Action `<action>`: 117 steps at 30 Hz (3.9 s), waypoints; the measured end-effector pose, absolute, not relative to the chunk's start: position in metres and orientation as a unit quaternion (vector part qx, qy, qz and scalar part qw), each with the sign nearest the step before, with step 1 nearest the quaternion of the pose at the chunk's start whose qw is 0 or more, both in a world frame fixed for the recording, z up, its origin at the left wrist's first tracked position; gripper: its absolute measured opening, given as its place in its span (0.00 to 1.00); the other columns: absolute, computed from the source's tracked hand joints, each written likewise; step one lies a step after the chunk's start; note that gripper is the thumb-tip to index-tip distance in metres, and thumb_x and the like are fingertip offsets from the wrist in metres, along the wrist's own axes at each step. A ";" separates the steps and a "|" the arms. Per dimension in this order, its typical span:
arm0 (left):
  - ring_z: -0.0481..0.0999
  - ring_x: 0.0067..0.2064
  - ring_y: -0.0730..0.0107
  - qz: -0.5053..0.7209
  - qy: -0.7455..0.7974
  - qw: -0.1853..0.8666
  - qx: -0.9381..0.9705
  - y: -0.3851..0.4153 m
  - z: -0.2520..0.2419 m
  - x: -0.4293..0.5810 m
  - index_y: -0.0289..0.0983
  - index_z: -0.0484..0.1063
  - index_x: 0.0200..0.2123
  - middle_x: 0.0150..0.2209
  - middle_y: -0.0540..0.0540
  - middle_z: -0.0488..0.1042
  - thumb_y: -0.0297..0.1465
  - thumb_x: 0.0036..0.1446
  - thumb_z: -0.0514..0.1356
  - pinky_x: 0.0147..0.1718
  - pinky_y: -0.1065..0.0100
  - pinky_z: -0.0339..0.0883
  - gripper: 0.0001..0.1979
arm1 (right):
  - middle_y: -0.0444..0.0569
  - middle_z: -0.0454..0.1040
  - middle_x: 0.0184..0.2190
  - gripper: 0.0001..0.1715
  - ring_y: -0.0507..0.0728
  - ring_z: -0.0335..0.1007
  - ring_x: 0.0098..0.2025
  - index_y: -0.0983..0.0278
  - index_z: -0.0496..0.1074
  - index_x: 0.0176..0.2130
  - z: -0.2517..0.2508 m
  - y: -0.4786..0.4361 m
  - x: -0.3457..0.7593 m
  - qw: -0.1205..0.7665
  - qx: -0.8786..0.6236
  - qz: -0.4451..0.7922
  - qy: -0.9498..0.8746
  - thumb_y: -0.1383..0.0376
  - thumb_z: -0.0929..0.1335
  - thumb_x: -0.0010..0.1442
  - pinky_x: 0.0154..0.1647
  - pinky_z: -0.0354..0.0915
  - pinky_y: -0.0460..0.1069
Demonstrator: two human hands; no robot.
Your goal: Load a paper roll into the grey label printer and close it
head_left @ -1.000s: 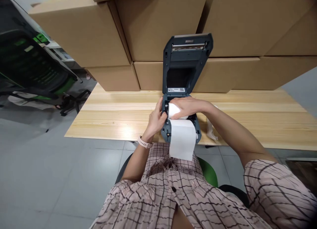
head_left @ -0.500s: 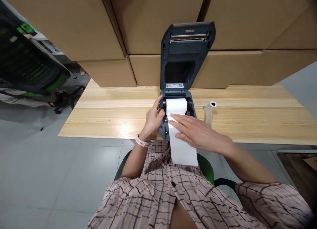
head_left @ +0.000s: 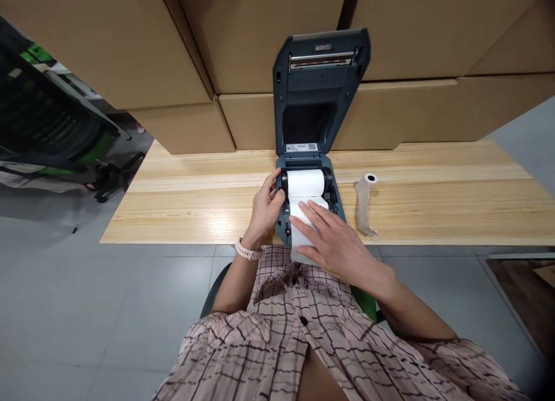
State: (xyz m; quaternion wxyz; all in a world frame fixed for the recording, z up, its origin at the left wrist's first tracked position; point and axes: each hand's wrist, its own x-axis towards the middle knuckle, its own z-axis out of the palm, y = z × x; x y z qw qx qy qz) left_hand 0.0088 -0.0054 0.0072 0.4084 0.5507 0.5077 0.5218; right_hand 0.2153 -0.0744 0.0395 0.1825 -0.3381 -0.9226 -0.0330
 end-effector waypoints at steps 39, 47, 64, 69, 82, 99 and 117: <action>0.48 0.82 0.51 0.531 0.489 0.508 0.470 -0.069 0.009 0.023 0.52 0.51 0.77 0.81 0.46 0.49 0.38 0.64 0.67 0.78 0.48 0.52 0.44 | 0.50 0.70 0.71 0.26 0.63 0.67 0.72 0.57 0.71 0.69 0.145 0.040 0.263 0.507 -0.401 0.079 -0.759 0.54 0.61 0.78 0.74 0.63 0.62; 0.47 0.82 0.46 0.520 0.496 0.510 0.473 -0.073 0.012 0.018 0.51 0.46 0.78 0.81 0.40 0.47 0.43 0.57 0.73 0.78 0.46 0.51 0.54 | 0.49 0.77 0.64 0.41 0.59 0.73 0.67 0.72 0.65 0.70 0.178 0.150 0.217 0.503 -0.448 0.280 -0.684 0.57 0.42 0.80 0.65 0.69 0.54; 0.43 0.82 0.49 0.565 0.496 0.429 0.500 -0.076 0.019 0.014 0.56 0.45 0.79 0.83 0.50 0.42 0.58 0.65 0.60 0.78 0.52 0.50 0.46 | 0.53 0.79 0.58 0.24 0.69 0.66 0.72 0.51 0.76 0.57 0.031 -0.066 0.224 0.526 -0.470 0.193 -0.682 0.50 0.58 0.75 0.75 0.58 0.74; 0.40 0.83 0.46 0.547 0.515 0.467 0.466 -0.071 0.016 0.028 0.54 0.43 0.79 0.83 0.48 0.41 0.53 0.61 0.67 0.78 0.50 0.51 0.51 | 0.60 0.55 0.78 0.44 0.63 0.56 0.79 0.58 0.45 0.78 0.008 -0.057 0.227 0.511 -0.466 0.284 -0.664 0.44 0.58 0.73 0.74 0.64 0.65; 0.57 0.79 0.44 0.567 0.467 0.498 0.461 -0.072 0.017 0.027 0.47 0.61 0.73 0.76 0.41 0.62 0.54 0.56 0.71 0.77 0.48 0.54 0.47 | 0.51 0.51 0.80 0.60 0.65 0.45 0.82 0.50 0.40 0.80 -0.014 -0.057 0.231 0.535 -0.406 0.461 -0.580 0.36 0.68 0.64 0.81 0.49 0.67; 0.76 0.33 0.64 0.458 0.495 0.648 0.355 -0.150 -0.006 0.055 0.33 0.83 0.33 0.29 0.45 0.81 0.50 0.42 0.79 0.38 0.63 0.70 0.26 | 0.56 0.55 0.79 0.62 0.67 0.50 0.81 0.54 0.45 0.79 -0.010 -0.049 0.226 0.555 -0.412 0.485 -0.535 0.40 0.71 0.58 0.81 0.49 0.69; 0.82 0.53 0.58 0.645 0.543 0.328 0.426 -0.100 -0.011 0.019 0.40 0.75 0.57 0.59 0.37 0.78 0.50 0.67 0.63 0.50 0.60 0.76 0.24 | 0.44 0.69 0.72 0.18 0.71 0.45 0.82 0.54 0.81 0.47 0.057 -0.058 0.226 0.324 -0.433 0.060 -0.839 0.53 0.63 0.76 0.77 0.32 0.82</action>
